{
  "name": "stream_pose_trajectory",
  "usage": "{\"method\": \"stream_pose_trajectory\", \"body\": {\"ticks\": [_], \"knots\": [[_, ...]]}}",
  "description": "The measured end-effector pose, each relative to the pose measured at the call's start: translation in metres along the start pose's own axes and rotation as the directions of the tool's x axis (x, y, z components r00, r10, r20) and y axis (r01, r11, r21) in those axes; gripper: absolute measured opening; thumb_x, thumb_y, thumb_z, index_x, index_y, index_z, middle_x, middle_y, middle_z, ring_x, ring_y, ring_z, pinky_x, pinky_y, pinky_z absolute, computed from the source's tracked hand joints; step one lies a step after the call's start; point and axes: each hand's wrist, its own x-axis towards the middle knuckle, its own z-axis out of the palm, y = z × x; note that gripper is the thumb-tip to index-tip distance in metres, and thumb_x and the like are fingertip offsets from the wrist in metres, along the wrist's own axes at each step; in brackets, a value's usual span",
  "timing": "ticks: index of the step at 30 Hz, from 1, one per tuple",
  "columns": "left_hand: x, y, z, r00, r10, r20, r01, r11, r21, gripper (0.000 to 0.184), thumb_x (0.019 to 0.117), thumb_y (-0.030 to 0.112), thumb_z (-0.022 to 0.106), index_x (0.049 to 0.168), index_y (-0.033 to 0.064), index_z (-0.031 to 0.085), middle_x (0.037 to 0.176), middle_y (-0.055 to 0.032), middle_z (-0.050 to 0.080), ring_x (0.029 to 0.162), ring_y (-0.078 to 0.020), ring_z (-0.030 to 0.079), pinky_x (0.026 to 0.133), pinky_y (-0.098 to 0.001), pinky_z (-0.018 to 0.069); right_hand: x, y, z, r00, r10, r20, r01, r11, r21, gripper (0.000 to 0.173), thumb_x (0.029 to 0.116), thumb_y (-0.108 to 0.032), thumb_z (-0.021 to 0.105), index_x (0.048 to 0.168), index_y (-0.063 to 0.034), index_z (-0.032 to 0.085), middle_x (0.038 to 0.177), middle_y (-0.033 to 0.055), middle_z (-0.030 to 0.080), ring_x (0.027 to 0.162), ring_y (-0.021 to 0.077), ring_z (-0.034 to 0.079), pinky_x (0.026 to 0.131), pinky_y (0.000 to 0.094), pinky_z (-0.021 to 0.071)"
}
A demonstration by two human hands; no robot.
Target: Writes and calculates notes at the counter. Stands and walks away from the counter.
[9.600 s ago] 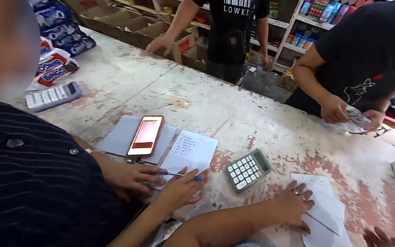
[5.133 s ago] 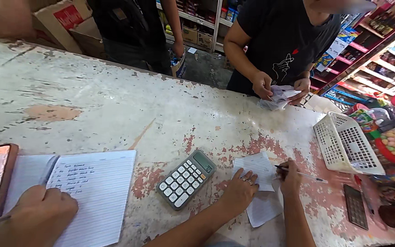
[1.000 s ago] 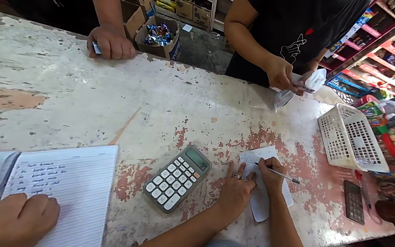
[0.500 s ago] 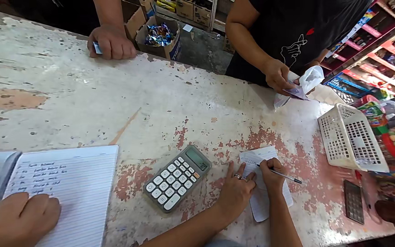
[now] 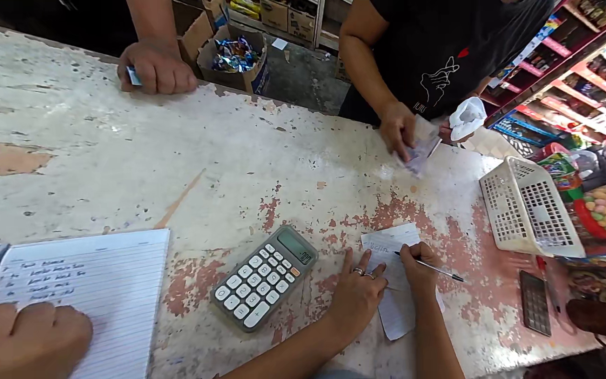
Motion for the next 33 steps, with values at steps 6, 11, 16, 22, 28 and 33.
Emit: {"method": "stream_pose_trajectory", "body": {"ticks": [6,11,16,22,28,33], "knots": [[-0.0017,-0.0002,0.0005,1.0,-0.007,-0.022,0.006,0.999,-0.032,0.015,0.0931,0.019,0.071,0.104,0.0178,0.081,0.138,0.0013,0.067,0.141,-0.0357,0.051,0.117,-0.0729,0.0222,-0.0005,-0.0009,-0.0019,0.999,-0.014,0.041,0.015,1.0,-0.006,0.027,0.082,-0.005,0.073,0.063,-0.0119,0.056,0.057,-0.0043,0.054,0.051,0.0055,0.054,0.046,0.0211,0.0463],[-0.0028,0.0,0.0007,1.0,0.0,-0.026,-0.001,1.0,-0.014,0.014,0.0935,0.019,0.07,0.102,0.0178,0.081,0.138,0.0015,0.067,0.14,-0.0351,0.052,0.118,-0.0721,0.0225,-0.0052,0.0022,-0.0006,1.0,-0.016,-0.003,0.016,1.0,-0.014,0.03,0.0801,-0.002,0.069,0.061,-0.0134,0.05,0.055,-0.005,0.048,0.049,0.0045,0.049,0.045,0.0202,0.0416],[-0.0029,-0.0006,0.0012,1.0,0.007,-0.026,-0.007,1.0,-0.004,0.015,0.0942,0.02,0.069,0.102,0.0177,0.081,0.138,0.0013,0.067,0.14,-0.0353,0.052,0.117,-0.0721,0.0237,-0.0028,0.0014,-0.0004,1.0,-0.006,-0.011,0.006,1.0,-0.022,0.028,0.081,-0.001,0.068,0.062,-0.0124,0.051,0.057,-0.0047,0.049,0.05,0.0045,0.05,0.045,0.0198,0.0428],[-0.0018,-0.0009,0.0003,1.0,0.008,-0.023,-0.008,1.0,0.002,0.015,0.0942,0.021,0.07,0.103,0.0179,0.081,0.139,0.0022,0.066,0.141,-0.0346,0.051,0.118,-0.0715,0.0228,-0.0033,0.0017,0.0001,0.999,-0.007,-0.048,0.006,1.0,-0.017,0.029,0.0799,0.0,0.068,0.061,-0.0122,0.05,0.055,-0.0046,0.049,0.048,0.0048,0.049,0.044,0.02,0.0421],[-0.0026,-0.0015,0.0017,1.0,0.007,-0.025,-0.007,1.0,-0.005,0.014,0.094,0.02,0.07,0.102,0.0177,0.081,0.138,0.0019,0.067,0.141,-0.0347,0.051,0.118,-0.0712,0.0227,-0.0037,0.0033,-0.0005,0.999,-0.004,-0.042,0.004,1.0,-0.015,0.029,0.08,0.0,0.067,0.061,-0.013,0.049,0.055,-0.0049,0.047,0.049,0.0042,0.048,0.044,0.0199,0.0413],[-0.0025,-0.0011,0.0021,0.999,0.003,-0.047,-0.004,1.0,-0.024,0.013,0.0927,0.019,0.071,0.101,0.0173,0.082,0.137,0.0013,0.068,0.139,-0.0349,0.053,0.117,-0.0724,0.0241,-0.0024,0.0064,-0.0022,0.998,-0.036,-0.055,0.033,0.998,-0.056,0.03,0.08,-0.001,0.066,0.06,-0.0135,0.048,0.055,-0.0056,0.046,0.049,0.0038,0.047,0.044,0.0199,0.0406]]}}
